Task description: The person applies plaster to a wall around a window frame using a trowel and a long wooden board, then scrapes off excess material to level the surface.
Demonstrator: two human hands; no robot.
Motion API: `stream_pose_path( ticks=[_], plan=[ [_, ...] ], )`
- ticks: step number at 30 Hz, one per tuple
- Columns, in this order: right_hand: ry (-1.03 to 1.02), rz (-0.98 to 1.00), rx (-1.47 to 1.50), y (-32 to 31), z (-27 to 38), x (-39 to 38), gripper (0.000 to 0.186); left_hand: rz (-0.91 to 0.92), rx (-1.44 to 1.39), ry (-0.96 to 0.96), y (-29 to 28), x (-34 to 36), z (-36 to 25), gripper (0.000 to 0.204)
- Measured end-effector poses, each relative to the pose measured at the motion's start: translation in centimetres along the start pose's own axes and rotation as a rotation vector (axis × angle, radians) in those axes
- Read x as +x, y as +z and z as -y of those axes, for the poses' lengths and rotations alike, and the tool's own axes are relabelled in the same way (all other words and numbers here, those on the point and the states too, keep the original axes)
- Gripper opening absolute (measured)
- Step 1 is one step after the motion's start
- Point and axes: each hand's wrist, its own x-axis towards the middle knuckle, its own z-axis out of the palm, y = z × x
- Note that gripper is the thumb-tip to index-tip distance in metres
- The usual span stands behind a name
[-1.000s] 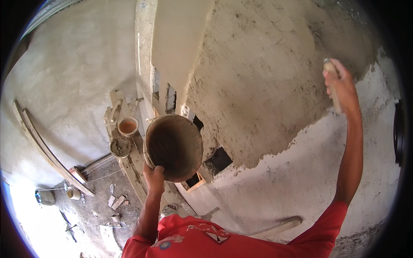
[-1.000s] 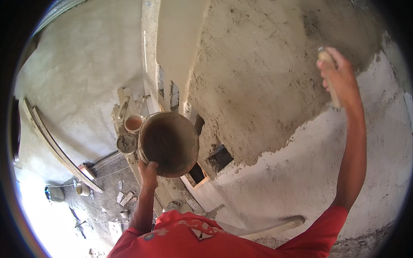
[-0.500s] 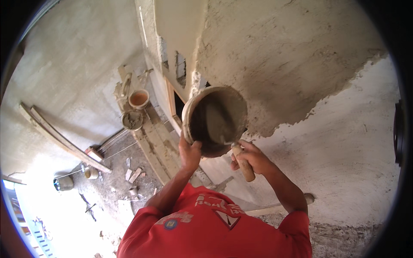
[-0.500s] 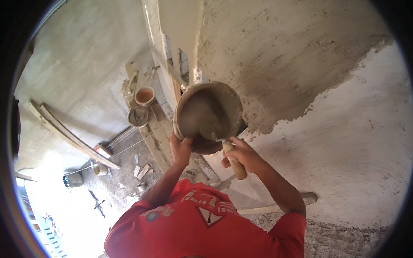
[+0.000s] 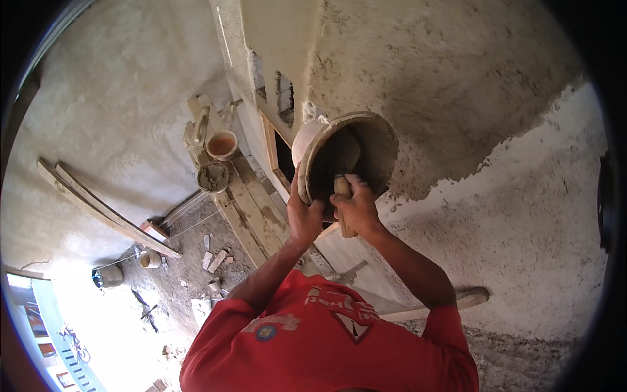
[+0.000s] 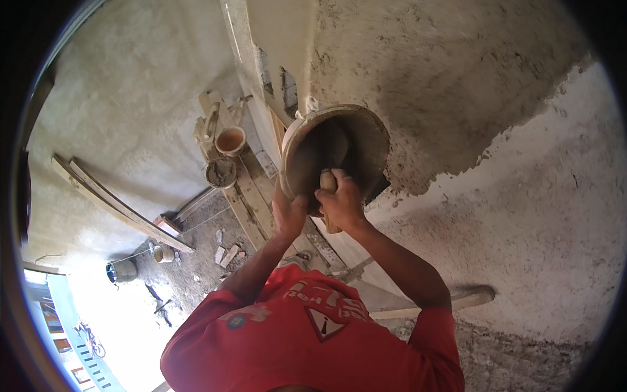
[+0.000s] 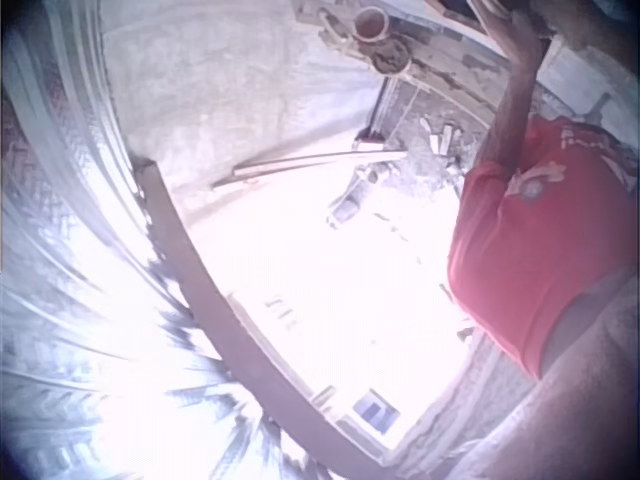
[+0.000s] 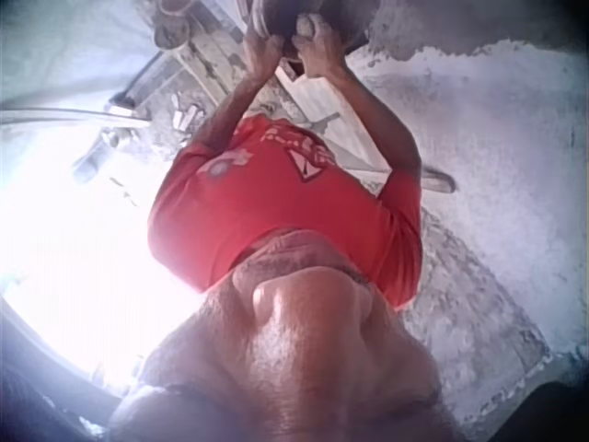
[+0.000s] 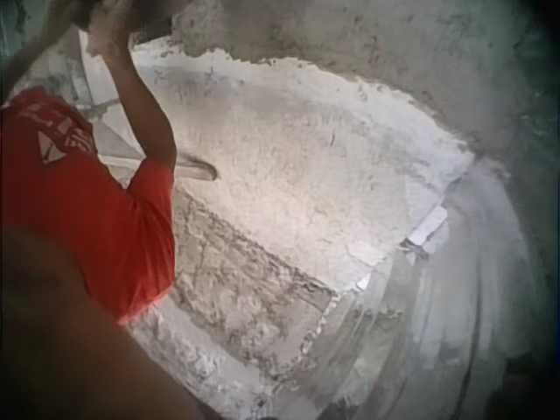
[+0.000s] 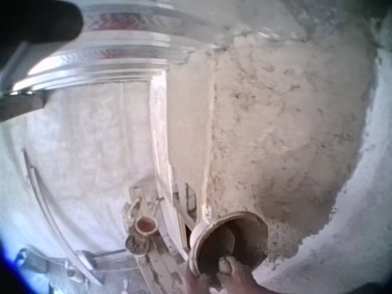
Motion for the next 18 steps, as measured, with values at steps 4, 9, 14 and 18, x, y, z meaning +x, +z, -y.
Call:
stream_pose_path(
  ticks=[4, 9, 14, 18],
  plan=[
    [-0.451, 0.074, -0.831, -1.3, -1.0, 0.4, 0.044, 0.042, 0.034, 0.037, -1.3, 2.3, -1.3, 0.071],
    [-0.378, 0.451, -1.365, -8.4, 4.8, -1.0, 0.045, 0.115, -0.122, -0.038, -3.6, 4.1, -2.4, 0.066],
    [-0.454, 0.141, -1.433, -9.9, 8.4, -0.3, 0.047, 0.093, 0.018, 0.016, -2.9, 3.1, -2.2, 0.067],
    [-0.435, 0.110, -1.467, -8.9, 4.8, 0.8, 0.051, 0.129, -0.077, -0.032, -1.6, 3.0, -2.1, 0.068]
  ],
)
